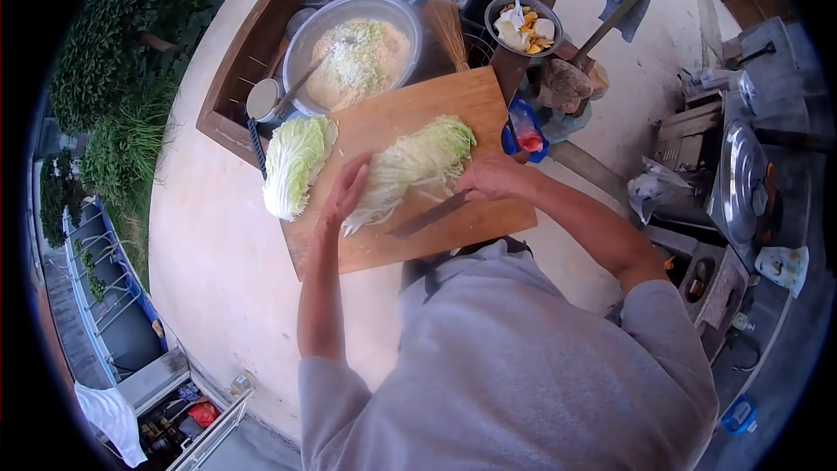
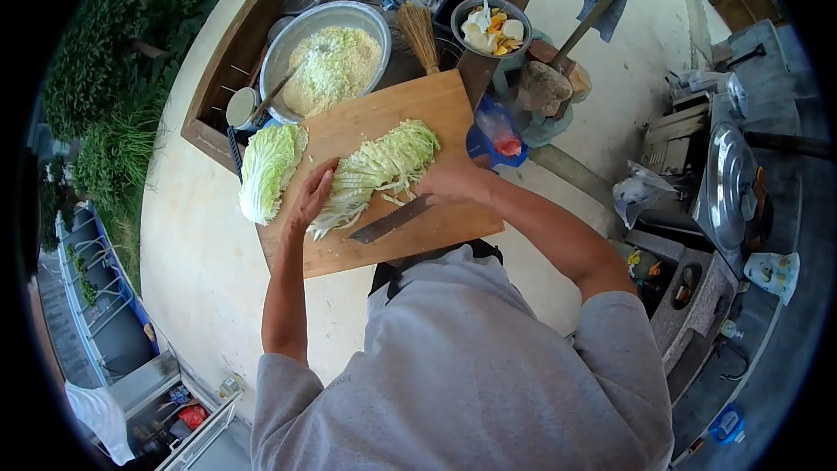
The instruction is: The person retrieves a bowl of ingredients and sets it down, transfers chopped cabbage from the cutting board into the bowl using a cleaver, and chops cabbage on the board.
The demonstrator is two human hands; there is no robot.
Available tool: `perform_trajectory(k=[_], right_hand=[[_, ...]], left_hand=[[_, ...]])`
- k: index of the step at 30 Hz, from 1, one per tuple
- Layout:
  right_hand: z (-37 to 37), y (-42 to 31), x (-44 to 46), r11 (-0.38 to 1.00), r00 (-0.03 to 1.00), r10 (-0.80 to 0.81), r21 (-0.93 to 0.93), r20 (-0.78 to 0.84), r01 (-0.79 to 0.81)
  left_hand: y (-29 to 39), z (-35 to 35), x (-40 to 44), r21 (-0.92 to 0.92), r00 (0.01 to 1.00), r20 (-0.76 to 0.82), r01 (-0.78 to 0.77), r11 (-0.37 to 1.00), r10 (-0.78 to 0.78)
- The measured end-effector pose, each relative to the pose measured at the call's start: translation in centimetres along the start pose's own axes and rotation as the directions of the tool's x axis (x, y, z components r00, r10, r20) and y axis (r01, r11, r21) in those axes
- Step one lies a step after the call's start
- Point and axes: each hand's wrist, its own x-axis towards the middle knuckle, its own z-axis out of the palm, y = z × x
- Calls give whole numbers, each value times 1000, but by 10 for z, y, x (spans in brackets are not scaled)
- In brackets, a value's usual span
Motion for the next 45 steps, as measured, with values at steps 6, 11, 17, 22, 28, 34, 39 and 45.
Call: perform_trajectory(k=[6, 11, 17, 22, 28, 34, 39, 45], right_hand=[[-35, 22, 39, 989, 977, 60, -119, -205, -86], [-30, -1, 17, 970, 973, 138, -172, -183, -170], [-13, -17, -25, 945, 962, 262, -180, -74, -272], [-8, -12, -23, 928, 945, 328, -184, -20, -325], [-12, 9, -9, 966, 976, 216, -145, -3, -215], [-42, 17, 21, 999, 1000, 12, -52, -12, -13], [-45, 32, 53, 996, 999, 23, -81, 48, -19], [-53, 19, 61, 995, 999, -52, -81, 7, 53]], left_hand=[[11, -8, 6, -102, 983, 178, 57, 993, -39], [17, -26, 43, -122, 975, 213, 83, 989, -55], [24, 20, 141, 44, 849, 251, -489, 871, 465], [67, 69, 180, 161, 608, 625, -715, 680, 490], [21, 67, 179, -107, 592, 580, -626, 773, 560], [16, 34, 117, -235, 821, 474, -232, 944, 319], [6, 33, 77, -195, 872, 478, -12, 981, 106], [5, 30, 45, -89, 917, 321, -219, 972, 236]])
